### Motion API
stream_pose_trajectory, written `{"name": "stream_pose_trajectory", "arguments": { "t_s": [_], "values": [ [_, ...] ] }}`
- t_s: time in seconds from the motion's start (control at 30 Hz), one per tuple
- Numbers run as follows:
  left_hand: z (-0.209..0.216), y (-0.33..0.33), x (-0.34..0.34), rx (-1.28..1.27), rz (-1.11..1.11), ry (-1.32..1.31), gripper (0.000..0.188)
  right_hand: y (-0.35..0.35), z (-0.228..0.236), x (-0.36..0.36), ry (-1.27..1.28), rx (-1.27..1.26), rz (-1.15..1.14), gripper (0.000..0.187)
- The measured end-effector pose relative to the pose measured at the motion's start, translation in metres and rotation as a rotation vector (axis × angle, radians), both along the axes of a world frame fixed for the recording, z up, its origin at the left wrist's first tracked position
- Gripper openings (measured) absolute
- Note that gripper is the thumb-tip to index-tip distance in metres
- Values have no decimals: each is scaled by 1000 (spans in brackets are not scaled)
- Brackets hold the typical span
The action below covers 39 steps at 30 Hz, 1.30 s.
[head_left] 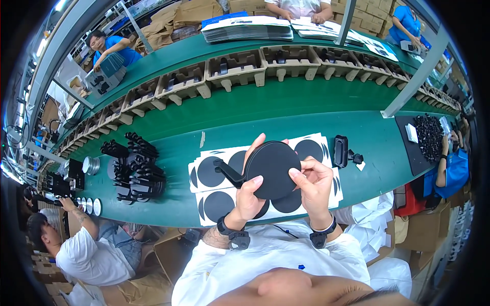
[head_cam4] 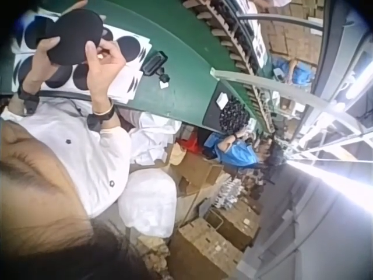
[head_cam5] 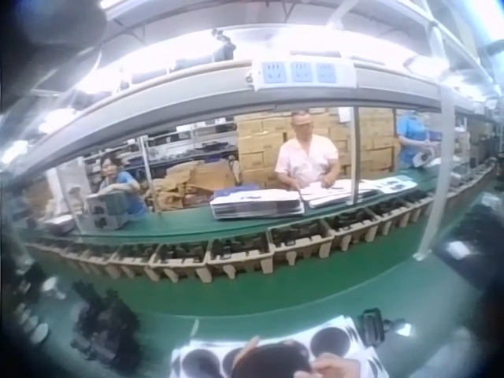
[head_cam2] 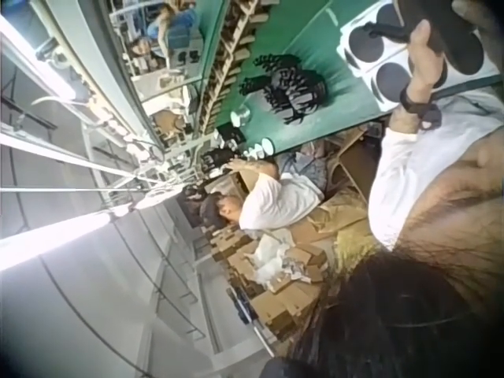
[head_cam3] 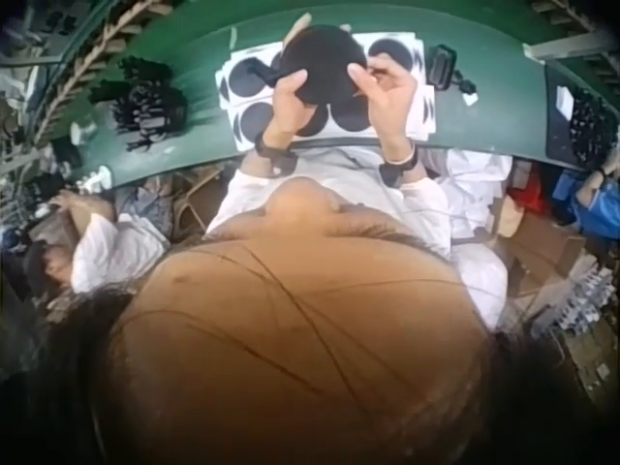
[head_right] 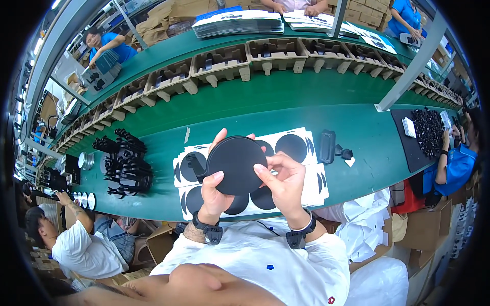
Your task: The person peels a black circular sticker from a sheet by hand and presses it onto the base of a black plastic stand. This process is repeated for several stands, which are then placed into a cardboard tray on the assembly line.
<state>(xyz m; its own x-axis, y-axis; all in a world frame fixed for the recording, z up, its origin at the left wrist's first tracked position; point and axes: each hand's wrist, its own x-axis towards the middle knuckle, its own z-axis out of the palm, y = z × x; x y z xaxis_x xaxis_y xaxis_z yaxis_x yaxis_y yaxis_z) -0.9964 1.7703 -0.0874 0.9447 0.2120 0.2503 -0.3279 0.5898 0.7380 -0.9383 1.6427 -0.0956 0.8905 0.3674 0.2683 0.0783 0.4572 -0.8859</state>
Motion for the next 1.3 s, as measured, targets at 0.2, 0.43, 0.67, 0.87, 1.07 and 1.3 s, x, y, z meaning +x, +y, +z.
{"name": "stream_pose_trajectory", "arguments": {
  "t_s": [0.2, 0.43, 0.67, 0.87, 1.07, 1.3],
  "values": [
    [-11, 8, -4, 190, 100, -77, 79, 12, 11, 0, -369, -388, -275, 13],
    [-7, 23, -12, 30, 78, -57, 77, 14, 15, 26, -609, -910, -497, 19],
    [-7, 34, -14, -203, -3, -50, 75, 25, 8, 9, -1324, -337, -390, 31],
    [-45, 38, 3, -140, -29, -328, 82, 32, -2, -1, -1556, -403, -240, 27],
    [-82, 27, 0, -203, -172, -108, 85, 50, -3, 18, -1182, -307, -340, 29],
    [-53, 92, -27, 221, -76, 95, 72, 67, 12, 117, -1133, -601, -439, 27]
  ]
}}
